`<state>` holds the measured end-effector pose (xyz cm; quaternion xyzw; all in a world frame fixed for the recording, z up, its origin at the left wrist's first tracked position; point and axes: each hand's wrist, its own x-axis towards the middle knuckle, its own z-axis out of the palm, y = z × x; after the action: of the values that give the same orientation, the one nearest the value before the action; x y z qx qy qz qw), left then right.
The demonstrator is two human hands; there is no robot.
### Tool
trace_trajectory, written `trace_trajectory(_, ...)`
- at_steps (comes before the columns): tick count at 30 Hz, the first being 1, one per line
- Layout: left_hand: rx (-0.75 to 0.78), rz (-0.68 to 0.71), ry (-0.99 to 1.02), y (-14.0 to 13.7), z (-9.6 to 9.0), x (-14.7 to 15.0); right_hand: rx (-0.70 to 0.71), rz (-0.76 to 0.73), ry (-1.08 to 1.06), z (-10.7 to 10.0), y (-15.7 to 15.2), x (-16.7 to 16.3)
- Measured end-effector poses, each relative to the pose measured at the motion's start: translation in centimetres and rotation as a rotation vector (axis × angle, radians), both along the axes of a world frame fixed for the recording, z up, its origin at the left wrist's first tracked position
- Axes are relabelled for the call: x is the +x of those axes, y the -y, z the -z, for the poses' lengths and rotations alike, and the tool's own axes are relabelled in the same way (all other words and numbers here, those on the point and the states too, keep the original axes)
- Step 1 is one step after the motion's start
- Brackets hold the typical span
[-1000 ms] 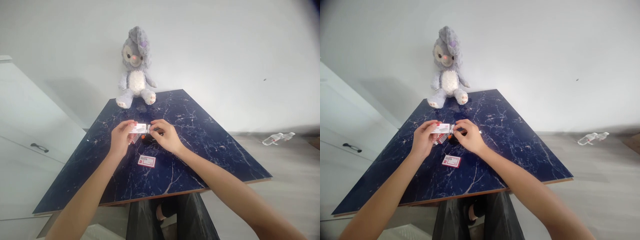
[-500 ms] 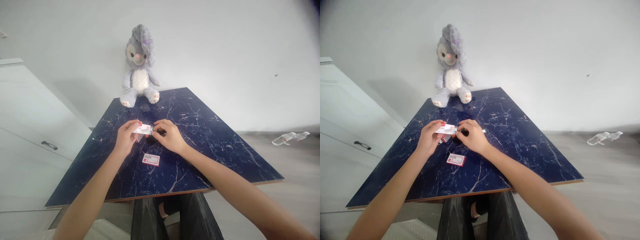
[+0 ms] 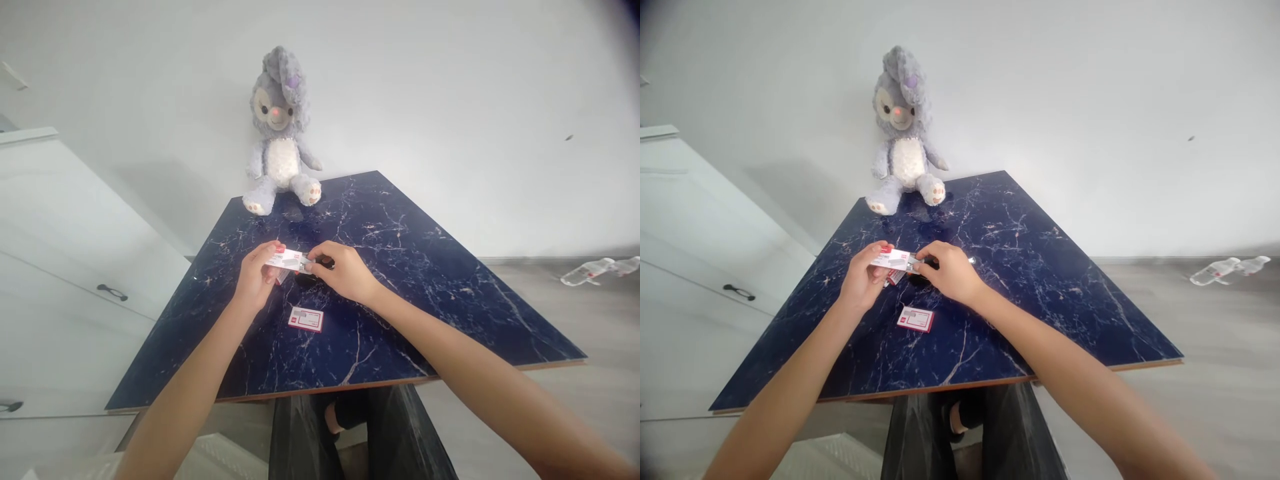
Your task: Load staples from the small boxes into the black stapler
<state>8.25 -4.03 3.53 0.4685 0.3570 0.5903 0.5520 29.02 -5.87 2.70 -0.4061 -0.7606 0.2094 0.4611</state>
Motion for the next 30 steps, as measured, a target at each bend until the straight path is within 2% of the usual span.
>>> trace_trajectory(10, -0.004, -0.015, 0.0, -0.2, -0.1, 0.2, 0.003, 0.038, -0.038, 0.1, 0.2, -0.1)
trace_trajectory(15, -0.052, 0.025, -0.038, -0.2, 0.1, 0.1, -0.068, 0.107, -0.216, -0.3, 0.2, 0.3)
trace_trajectory(19, -0.097, 0.068, -0.082, -0.1, 0.1, 0.0, -0.115, 0.164, -0.451, -0.5, -0.3, 0.7)
trace_trajectory(22, -0.09, 0.118, -0.111, 0.3, 0.0, 0.4, -0.179, 0.118, -0.58, -0.3, -0.9, 0.8)
trace_trajectory(26, -0.043, 0.252, -0.22, 1.3, 0.2, 1.2, -0.255, -0.008, -0.648, 0.2, -1.6, 0.8)
trace_trajectory(30, 0.03, 0.286, -0.283, 1.8, 0.4, 1.6, -0.252, 0.008, -0.663, 0.4, -1.9, 0.9)
